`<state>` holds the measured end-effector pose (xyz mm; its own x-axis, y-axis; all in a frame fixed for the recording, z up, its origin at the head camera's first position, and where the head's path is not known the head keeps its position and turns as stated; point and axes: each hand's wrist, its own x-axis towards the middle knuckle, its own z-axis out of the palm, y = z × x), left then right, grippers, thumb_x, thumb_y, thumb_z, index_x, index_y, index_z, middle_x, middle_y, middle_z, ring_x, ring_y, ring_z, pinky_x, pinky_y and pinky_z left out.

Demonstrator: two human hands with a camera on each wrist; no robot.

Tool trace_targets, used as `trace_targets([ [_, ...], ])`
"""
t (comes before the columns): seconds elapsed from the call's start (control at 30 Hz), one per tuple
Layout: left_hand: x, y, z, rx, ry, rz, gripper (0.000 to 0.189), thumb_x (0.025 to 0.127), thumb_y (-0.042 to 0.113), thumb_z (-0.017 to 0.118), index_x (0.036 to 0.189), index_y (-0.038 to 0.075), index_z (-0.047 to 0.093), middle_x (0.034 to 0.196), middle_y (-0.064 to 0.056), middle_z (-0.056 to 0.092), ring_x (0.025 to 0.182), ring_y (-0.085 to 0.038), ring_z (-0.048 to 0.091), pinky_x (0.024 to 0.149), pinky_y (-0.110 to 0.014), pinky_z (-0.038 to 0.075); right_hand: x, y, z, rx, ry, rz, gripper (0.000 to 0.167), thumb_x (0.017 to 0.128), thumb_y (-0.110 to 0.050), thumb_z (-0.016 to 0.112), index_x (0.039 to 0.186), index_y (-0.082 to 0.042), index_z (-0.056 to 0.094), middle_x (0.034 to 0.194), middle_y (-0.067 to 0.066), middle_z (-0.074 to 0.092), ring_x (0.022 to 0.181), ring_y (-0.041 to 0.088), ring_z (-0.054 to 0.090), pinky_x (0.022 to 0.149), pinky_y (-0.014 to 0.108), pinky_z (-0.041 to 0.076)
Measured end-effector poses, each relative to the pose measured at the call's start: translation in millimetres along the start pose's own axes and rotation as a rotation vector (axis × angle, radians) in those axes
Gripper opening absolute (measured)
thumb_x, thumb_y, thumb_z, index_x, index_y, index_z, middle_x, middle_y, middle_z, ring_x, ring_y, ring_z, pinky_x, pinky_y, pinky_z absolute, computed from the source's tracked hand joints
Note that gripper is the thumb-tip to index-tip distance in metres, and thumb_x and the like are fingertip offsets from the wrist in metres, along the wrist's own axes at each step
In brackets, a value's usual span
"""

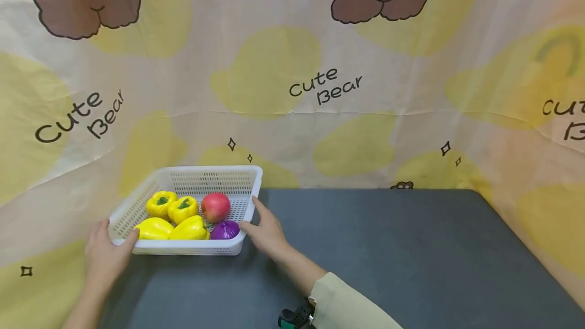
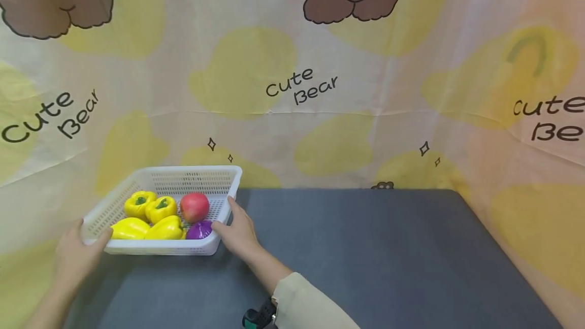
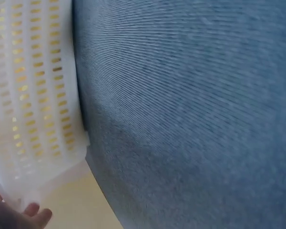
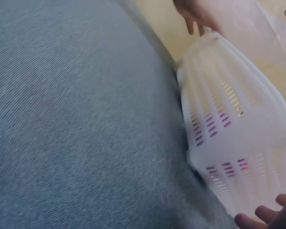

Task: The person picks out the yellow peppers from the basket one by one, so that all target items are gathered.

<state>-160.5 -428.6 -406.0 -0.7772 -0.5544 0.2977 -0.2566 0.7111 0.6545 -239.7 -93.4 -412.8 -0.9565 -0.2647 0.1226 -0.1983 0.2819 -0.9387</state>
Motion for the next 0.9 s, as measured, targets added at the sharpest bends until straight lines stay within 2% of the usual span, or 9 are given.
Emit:
trace_targets([
  [0.1, 1.0, 2.5, 3.5, 0.024, -0.026, -0.033, 0.088, 0.091, 0.032, 0.061, 0.155, -0.010, 0.018, 0.157, -0.040, 0.023, 0.143, -0.057, 0.026, 0.115, -0.067, 0.025, -0.5, 0, -4, -0.043, 0.038, -0.019, 0.075, 0.085, -0.026, 0.069, 0.154, -0.013, 0.043, 0.152, 0.009, 0.053, 0.136, 0.027, 0.054, 0.107, 0.048, 0.047],
  [0.2, 1.5, 8.8, 8.0, 0.031, -0.044, -0.037, 0.092, 0.089, 0.033, 0.065, 0.155, -0.011, 0.018, 0.153, -0.043, 0.023, 0.139, -0.059, 0.027, 0.111, -0.068, 0.028, -0.5, 1, -12, -0.073, 0.074, -0.028, 0.074, 0.084, -0.026, 0.069, 0.152, -0.011, 0.045, 0.151, 0.010, 0.054, 0.140, 0.029, 0.051, 0.111, 0.051, 0.044],
  [0.4, -1.0, 22.0, 16.5, 0.020, -0.090, -0.044, 0.095, 0.088, 0.033, 0.068, 0.154, -0.012, 0.017, 0.150, -0.044, 0.020, 0.134, -0.057, 0.028, 0.103, -0.065, 0.033, -1.3, 8, -30, -0.082, 0.107, -0.030, 0.073, 0.083, -0.027, 0.069, 0.151, -0.012, 0.047, 0.151, 0.009, 0.055, 0.138, 0.028, 0.053, 0.109, 0.050, 0.046],
  [0.53, -6.1, 25.7, 23.5, 0.021, -0.102, -0.005, 0.092, 0.088, 0.038, 0.069, 0.152, -0.013, 0.025, 0.137, -0.045, 0.038, 0.118, -0.054, 0.043, 0.090, -0.058, 0.040, -7.0, 15, -43, -0.080, 0.097, -0.028, 0.075, 0.083, -0.026, 0.067, 0.153, -0.012, 0.044, 0.152, 0.010, 0.053, 0.136, 0.028, 0.054, 0.104, 0.048, 0.047],
  [0.67, -13.4, 32.5, 31.4, 0.010, -0.116, 0.018, 0.093, 0.088, 0.042, 0.070, 0.152, -0.011, 0.028, 0.130, -0.043, 0.045, 0.108, -0.050, 0.049, 0.084, -0.053, 0.039, -13.8, 21, -58, -0.078, 0.084, -0.038, 0.076, 0.083, -0.021, 0.066, 0.154, -0.008, 0.042, 0.151, 0.013, 0.054, 0.129, 0.025, 0.055, 0.095, 0.042, 0.048],
  [0.8, -20.4, 47.5, 36.5, -0.028, -0.156, -0.003, 0.096, 0.088, 0.043, 0.070, 0.154, -0.010, 0.024, 0.142, -0.042, 0.040, 0.117, -0.051, 0.045, 0.095, -0.058, 0.038, -18.2, 25, -77, -0.097, 0.090, -0.055, 0.076, 0.082, -0.019, 0.066, 0.153, -0.006, 0.042, 0.146, 0.014, 0.058, 0.126, 0.025, 0.057, 0.091, 0.040, 0.049],
  [0.9, -23.1, 61.4, 39.3, -0.029, -0.210, -0.032, 0.101, 0.088, 0.049, 0.069, 0.155, -0.009, 0.020, 0.146, -0.039, 0.039, 0.121, -0.050, 0.045, 0.097, -0.059, 0.039, -19.7, 27, -93, -0.112, 0.098, -0.055, 0.075, 0.081, -0.019, 0.066, 0.152, -0.007, 0.044, 0.141, 0.015, 0.062, 0.121, 0.024, 0.061, 0.085, 0.034, 0.051],
])
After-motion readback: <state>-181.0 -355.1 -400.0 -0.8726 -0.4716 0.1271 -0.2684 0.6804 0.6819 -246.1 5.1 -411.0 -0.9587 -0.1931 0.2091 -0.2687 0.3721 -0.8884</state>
